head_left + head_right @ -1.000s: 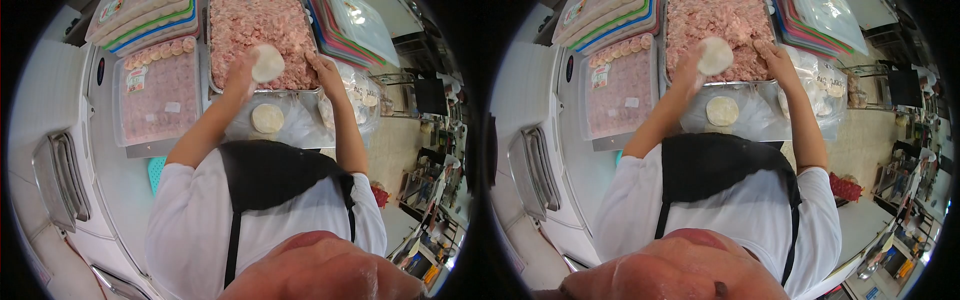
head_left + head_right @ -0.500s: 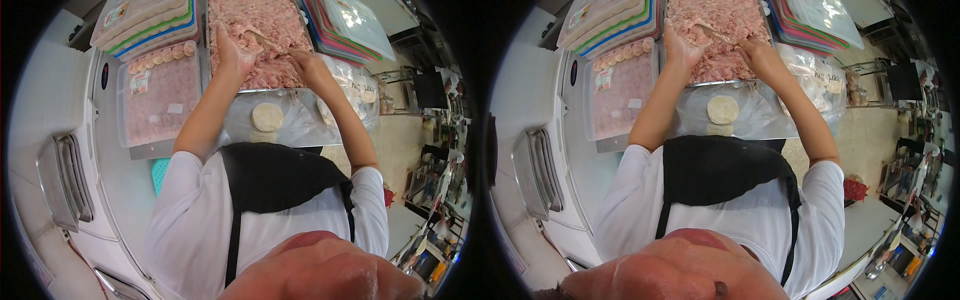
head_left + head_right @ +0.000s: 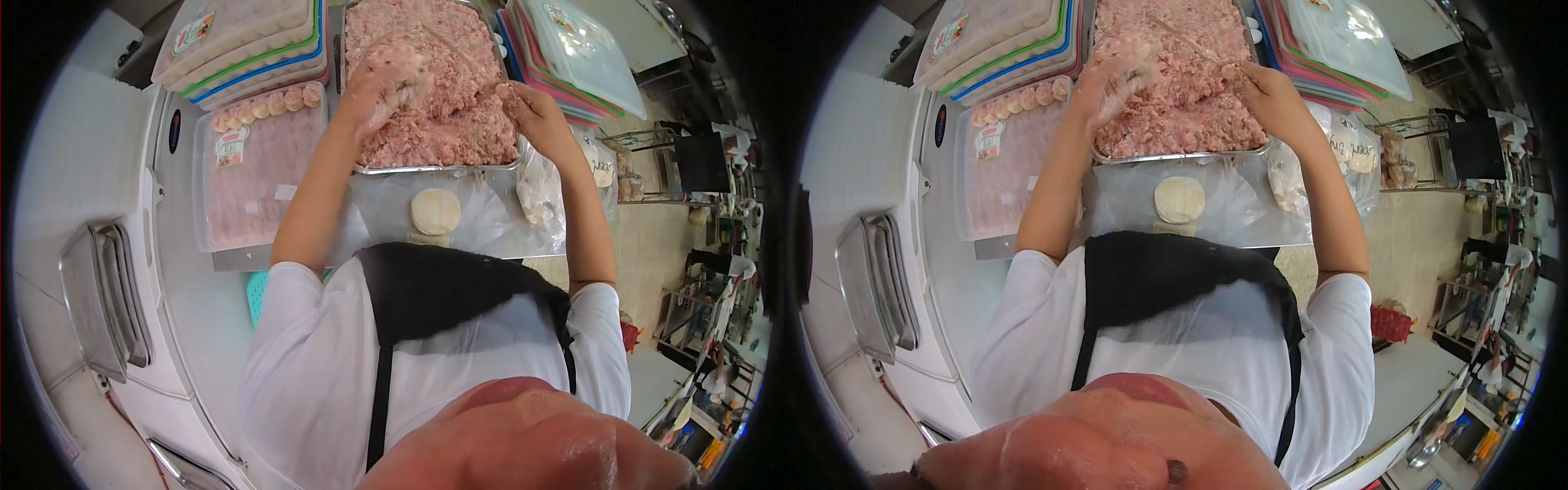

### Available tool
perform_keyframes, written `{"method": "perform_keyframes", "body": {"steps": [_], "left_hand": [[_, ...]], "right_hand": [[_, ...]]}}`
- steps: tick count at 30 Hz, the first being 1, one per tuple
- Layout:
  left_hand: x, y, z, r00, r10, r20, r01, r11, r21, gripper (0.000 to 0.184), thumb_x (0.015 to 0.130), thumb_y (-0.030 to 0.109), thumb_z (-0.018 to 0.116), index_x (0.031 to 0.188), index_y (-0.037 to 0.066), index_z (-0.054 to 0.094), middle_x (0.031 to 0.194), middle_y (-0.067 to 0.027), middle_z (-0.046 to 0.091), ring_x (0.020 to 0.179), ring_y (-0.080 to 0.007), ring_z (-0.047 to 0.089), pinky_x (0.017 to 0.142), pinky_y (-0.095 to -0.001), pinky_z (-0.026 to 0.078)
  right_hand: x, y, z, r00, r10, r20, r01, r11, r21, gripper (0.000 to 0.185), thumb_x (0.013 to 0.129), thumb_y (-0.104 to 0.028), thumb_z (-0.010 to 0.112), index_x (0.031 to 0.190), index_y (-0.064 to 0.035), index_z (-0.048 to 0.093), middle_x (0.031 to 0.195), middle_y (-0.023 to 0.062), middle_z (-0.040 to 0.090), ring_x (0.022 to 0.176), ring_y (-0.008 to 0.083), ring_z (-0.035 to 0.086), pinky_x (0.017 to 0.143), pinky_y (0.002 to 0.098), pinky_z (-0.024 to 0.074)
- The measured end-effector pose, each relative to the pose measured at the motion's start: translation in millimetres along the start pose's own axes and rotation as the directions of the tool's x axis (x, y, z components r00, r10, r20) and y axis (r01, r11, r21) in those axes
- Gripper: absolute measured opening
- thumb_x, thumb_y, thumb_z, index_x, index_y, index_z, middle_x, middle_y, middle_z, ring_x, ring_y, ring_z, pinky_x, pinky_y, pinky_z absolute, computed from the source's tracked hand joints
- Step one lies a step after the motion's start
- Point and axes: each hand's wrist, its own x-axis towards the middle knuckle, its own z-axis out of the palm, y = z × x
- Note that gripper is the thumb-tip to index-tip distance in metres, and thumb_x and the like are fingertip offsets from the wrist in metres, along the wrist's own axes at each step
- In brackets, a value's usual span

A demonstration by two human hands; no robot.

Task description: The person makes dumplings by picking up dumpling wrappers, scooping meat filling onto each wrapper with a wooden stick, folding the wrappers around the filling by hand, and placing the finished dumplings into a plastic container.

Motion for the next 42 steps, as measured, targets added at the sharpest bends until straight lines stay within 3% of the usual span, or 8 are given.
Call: {"method": "perform_keyframes", "body": {"steps": [1,4,16,19,23,26,35,42], "left_hand": [[5,6,-14,0.988,0.099,0.119,-0.148,0.839,0.524,0.059,0.075,0.018,0.074,0.126,0.004,0.048,0.110,-0.0113,0.059,0.107,-0.0228,0.056,0.090,-0.0330,0.046],[-1,14,-7,0.975,0.125,0.183,-0.222,0.554,0.802,0.068,0.068,0.025,0.081,0.126,0.006,0.050,0.113,-0.0137,0.059,0.108,-0.0225,0.055,0.091,-0.0311,0.044],[13,22,-17,0.845,-0.214,0.490,-0.470,0.140,0.872,0.056,0.064,0.020,0.080,0.115,0.011,0.061,0.091,-0.0096,0.067,0.081,-0.0256,0.062,0.078,-0.0331,0.049],[23,-4,-29,0.987,-0.159,0.007,0.048,0.338,0.940,0.053,0.067,0.019,0.079,0.115,0.009,0.061,0.086,-0.0067,0.068,0.073,-0.0189,0.062,0.069,-0.0295,0.050],[37,-15,-40,0.964,-0.255,0.070,0.046,0.424,0.905,0.054,0.070,0.024,0.078,0.117,0.006,0.059,0.093,-0.0095,0.068,0.080,-0.0168,0.063,0.069,-0.0289,0.050],[40,-29,-47,0.967,-0.227,0.117,-0.012,0.418,0.908,0.065,0.070,0.029,0.078,0.125,0.006,0.052,0.102,-0.0135,0.065,0.089,-0.0196,0.062,0.076,-0.0306,0.049],[10,21,-8,0.896,0.005,0.445,-0.430,0.270,0.862,0.066,0.070,0.032,0.077,0.124,0.006,0.052,0.109,-0.0131,0.064,0.094,-0.0232,0.061,0.084,-0.0308,0.047],[10,16,6,0.932,-0.263,0.248,-0.146,0.354,0.924,0.044,0.071,0.027,0.076,0.105,0.002,0.064,0.089,-0.0076,0.068,0.078,-0.0152,0.060,0.074,-0.0287,0.048]], "right_hand": [[3,9,0,0.999,-0.001,0.049,0.000,1.000,0.026,0.023,0.095,-0.015,0.047,0.107,-0.0024,0.061,0.068,-0.0038,0.047,0.059,0.0029,0.036,0.051,0.0196,0.0319],[1,2,-6,0.966,0.116,0.229,-0.104,0.992,-0.065,0.023,0.095,-0.017,0.048,0.106,-0.0007,0.061,0.066,-0.0034,0.047,0.058,0.0040,0.039,0.051,0.0212,0.0334],[10,72,36,0.975,-0.136,0.177,0.148,0.988,-0.053,0.021,0.085,-0.009,0.057,0.104,-0.0035,0.063,0.081,0.0149,0.062,0.074,0.0248,0.060,0.067,0.0339,0.0471],[13,51,24,0.987,-0.160,-0.016,0.126,0.830,-0.543,0.031,0.083,-0.008,0.060,0.114,-0.0040,0.060,0.101,0.0172,0.063,0.090,0.0337,0.062,0.077,0.0387,0.0488],[-4,32,54,0.937,-0.342,-0.072,0.237,0.773,-0.589,0.032,0.083,-0.012,0.058,0.115,-0.0112,0.059,0.094,0.0156,0.063,0.083,0.0336,0.062,0.067,0.0434,0.0488],[5,71,40,0.998,0.064,0.026,-0.017,0.583,-0.812,0.033,0.084,-0.016,0.056,0.117,-0.0120,0.058,0.091,0.0161,0.062,0.084,0.0330,0.062,0.068,0.0441,0.0478],[-25,12,-5,0.990,0.075,0.117,-0.083,0.995,0.064,0.032,0.091,-0.017,0.055,0.117,0.0017,0.056,0.104,0.0106,0.067,0.091,0.0150,0.060,0.082,0.0291,0.0454],[1,60,8,0.951,-0.297,0.084,0.307,0.883,-0.355,0.026,0.087,-0.015,0.057,0.110,-0.0051,0.062,0.094,0.0167,0.064,0.082,0.0317,0.062,0.074,0.0361,0.0489]]}}
